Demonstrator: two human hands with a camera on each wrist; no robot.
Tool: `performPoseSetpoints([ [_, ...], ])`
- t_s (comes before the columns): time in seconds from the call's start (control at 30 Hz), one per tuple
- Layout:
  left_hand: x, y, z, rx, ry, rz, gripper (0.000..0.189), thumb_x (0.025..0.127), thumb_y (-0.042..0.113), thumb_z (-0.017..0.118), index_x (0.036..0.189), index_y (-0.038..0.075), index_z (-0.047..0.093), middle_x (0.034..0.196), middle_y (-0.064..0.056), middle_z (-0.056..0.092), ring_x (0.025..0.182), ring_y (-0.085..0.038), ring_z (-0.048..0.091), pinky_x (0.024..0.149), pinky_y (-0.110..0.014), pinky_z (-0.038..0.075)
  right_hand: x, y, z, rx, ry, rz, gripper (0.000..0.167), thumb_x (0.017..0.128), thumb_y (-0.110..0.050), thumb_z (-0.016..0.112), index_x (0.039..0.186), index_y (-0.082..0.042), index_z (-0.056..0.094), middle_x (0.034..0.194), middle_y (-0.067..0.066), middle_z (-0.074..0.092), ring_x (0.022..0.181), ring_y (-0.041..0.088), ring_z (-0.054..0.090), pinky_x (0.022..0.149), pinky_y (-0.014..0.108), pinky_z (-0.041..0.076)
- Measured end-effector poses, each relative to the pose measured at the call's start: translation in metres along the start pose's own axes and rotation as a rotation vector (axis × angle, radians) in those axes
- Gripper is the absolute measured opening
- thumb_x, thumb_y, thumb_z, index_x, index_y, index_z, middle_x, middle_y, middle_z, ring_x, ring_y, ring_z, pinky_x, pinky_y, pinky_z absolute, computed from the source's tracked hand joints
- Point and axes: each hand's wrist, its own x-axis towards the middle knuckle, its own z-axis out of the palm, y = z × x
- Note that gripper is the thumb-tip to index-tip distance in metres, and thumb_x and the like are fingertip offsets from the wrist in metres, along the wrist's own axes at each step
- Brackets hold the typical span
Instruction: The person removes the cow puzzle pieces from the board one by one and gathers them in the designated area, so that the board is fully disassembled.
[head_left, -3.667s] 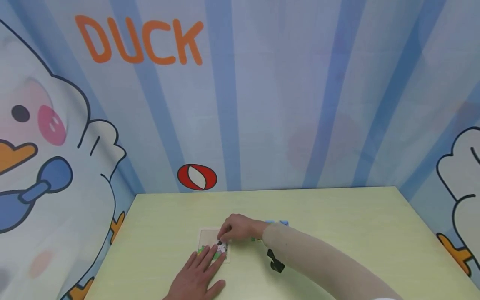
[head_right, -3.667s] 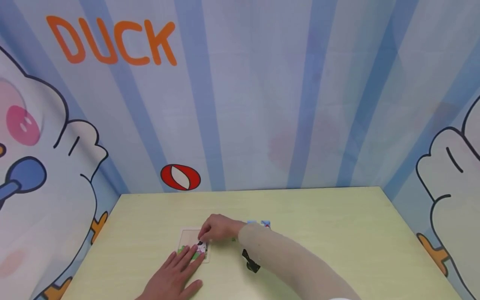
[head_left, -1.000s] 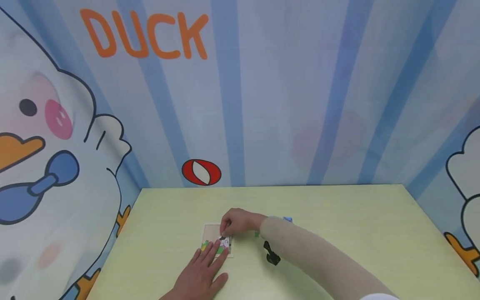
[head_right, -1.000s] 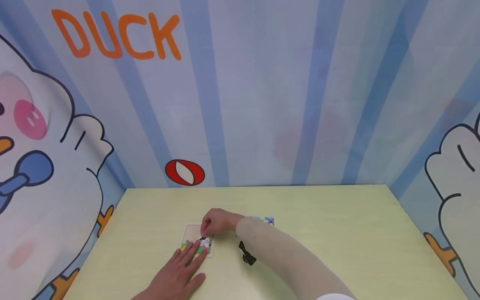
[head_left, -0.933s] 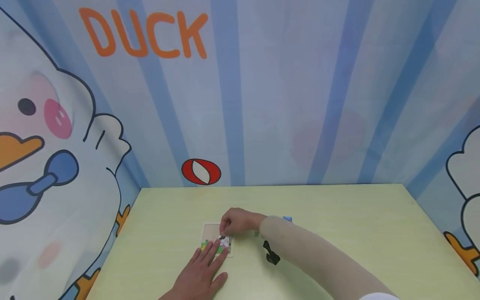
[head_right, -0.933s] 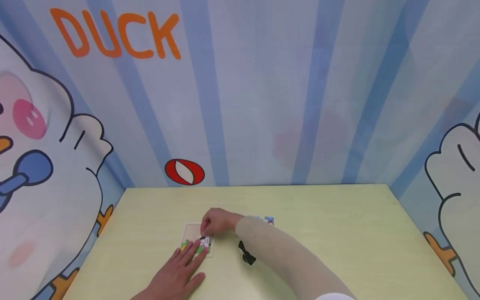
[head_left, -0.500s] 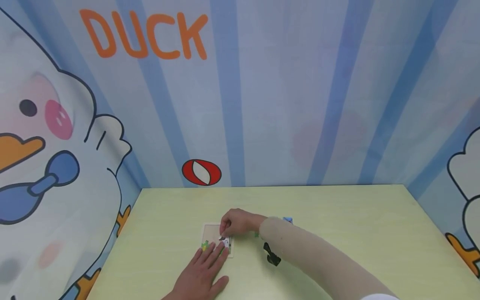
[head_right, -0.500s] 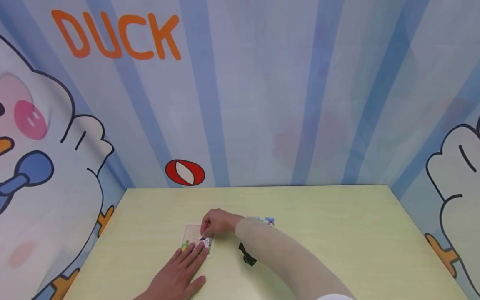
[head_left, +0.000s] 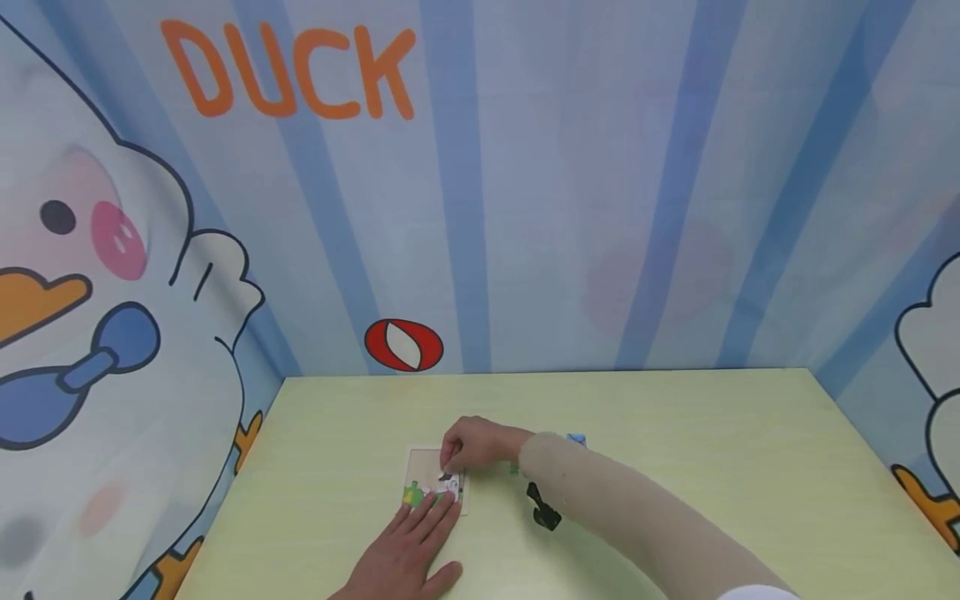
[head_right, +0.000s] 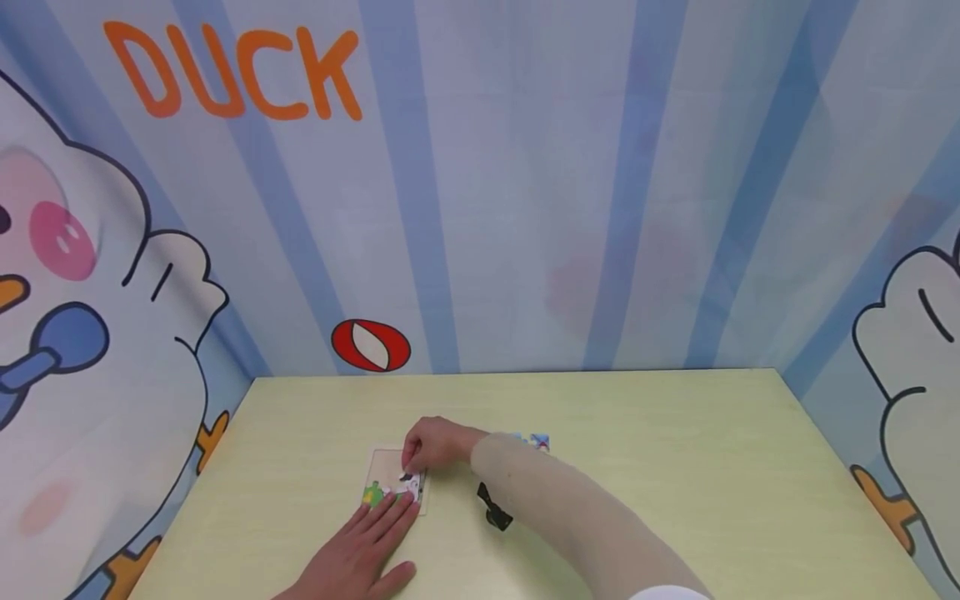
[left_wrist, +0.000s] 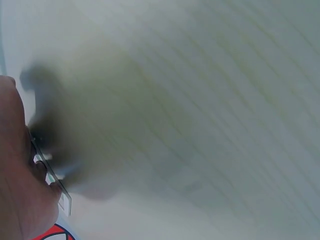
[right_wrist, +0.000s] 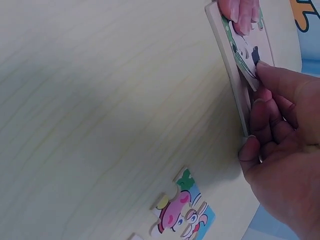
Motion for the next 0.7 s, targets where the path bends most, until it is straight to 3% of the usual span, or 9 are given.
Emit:
performPoseSetpoints([
  [0.7,-0.0043,-0.0007,-0.0014,0.024,0.084,0.067,0.071,0.113,0.058,0.037,0.166,0.011,0.041,0.170,-0.007,0.041,0.157,-0.030,0.038,0.119,-0.061,0.039,0.0030,0.0003,-0.0010,-0.005,-0.013,-0.016,0.009,0.101,-0.009,0.074,0.094,-0.011,0.080,0.086,-0.006,0.073,0.076,0.003,0.059,0.077,0.023,0.051],
])
